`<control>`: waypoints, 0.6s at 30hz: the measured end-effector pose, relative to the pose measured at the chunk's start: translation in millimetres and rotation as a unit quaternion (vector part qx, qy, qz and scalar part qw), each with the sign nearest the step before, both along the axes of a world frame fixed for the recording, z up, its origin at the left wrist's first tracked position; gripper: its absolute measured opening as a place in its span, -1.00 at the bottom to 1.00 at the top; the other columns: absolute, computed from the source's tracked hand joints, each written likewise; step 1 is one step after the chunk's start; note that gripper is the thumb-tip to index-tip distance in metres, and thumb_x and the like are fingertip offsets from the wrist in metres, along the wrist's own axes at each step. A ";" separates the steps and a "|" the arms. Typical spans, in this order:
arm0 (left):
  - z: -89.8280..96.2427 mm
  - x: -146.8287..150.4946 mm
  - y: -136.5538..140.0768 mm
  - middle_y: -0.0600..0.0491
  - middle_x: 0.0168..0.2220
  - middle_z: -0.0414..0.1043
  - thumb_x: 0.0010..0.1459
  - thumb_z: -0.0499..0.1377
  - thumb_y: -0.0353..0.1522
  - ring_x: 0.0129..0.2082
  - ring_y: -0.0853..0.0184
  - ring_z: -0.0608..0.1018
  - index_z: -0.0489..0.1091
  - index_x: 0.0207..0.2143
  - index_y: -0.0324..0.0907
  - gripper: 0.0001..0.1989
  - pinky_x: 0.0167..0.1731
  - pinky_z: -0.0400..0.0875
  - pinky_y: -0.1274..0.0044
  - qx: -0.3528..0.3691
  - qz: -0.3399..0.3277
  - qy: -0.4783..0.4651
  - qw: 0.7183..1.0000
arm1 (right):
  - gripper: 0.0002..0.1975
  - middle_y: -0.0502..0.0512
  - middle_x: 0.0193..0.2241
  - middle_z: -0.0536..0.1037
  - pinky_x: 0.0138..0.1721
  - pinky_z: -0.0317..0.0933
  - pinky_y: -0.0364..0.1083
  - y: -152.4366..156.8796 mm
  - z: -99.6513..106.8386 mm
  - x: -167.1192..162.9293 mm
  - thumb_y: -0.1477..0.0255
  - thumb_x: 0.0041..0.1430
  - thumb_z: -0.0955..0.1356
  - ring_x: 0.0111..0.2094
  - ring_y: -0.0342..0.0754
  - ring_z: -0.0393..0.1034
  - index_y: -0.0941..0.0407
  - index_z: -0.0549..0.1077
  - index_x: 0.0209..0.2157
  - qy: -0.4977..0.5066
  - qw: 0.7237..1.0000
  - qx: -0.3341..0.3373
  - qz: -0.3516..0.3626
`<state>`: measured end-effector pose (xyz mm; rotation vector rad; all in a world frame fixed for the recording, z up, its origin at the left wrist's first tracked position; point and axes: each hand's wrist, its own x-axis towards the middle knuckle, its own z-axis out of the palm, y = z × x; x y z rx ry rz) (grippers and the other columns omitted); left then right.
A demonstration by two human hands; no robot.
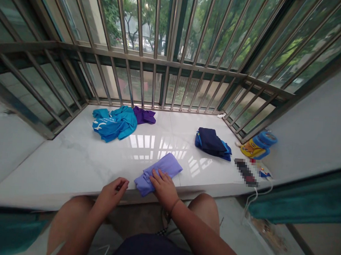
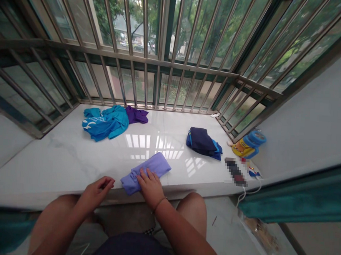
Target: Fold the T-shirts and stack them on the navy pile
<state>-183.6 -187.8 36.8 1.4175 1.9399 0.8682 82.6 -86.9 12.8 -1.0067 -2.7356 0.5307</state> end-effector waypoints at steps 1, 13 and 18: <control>1.9 -5.0 5.6 0.11 -0.32 0.64 0.33 0.10 0.04 -0.36 0.26 0.60 0.53 -0.23 -0.05 -0.59 -0.28 0.44 0.47 0.003 0.008 0.010 1.000 | -0.48 0.21 0.38 0.45 0.41 0.18 0.24 1.3 4.7 1.3 0.48 0.36 0.40 0.42 0.24 0.28 0.01 0.48 0.32 0.025 0.999 -0.028 -0.014; -23.7 3.3 58.1 0.03 -0.35 0.54 0.45 -0.01 -0.18 -0.32 0.23 0.56 0.48 -0.19 -0.09 -0.68 -0.30 0.25 0.45 -0.015 -0.016 0.284 0.958 | -0.49 0.08 -0.23 0.70 -0.23 0.56 0.01 113.1 145.1 101.7 -0.03 0.35 0.41 -0.29 0.03 0.62 0.05 0.49 0.10 0.433 0.780 -0.323 -0.316; -24.2 3.6 54.6 0.06 -0.38 0.50 0.47 0.00 -0.18 -0.34 0.24 0.54 0.44 -0.25 -0.08 -0.69 -0.33 0.20 0.45 -0.018 -0.023 0.279 0.960 | -0.69 0.08 -0.30 0.70 -0.27 0.57 -0.05 165.9 215.3 178.0 0.15 0.35 0.50 -0.38 -0.02 0.61 0.07 0.56 -0.06 0.402 0.787 -0.328 -0.335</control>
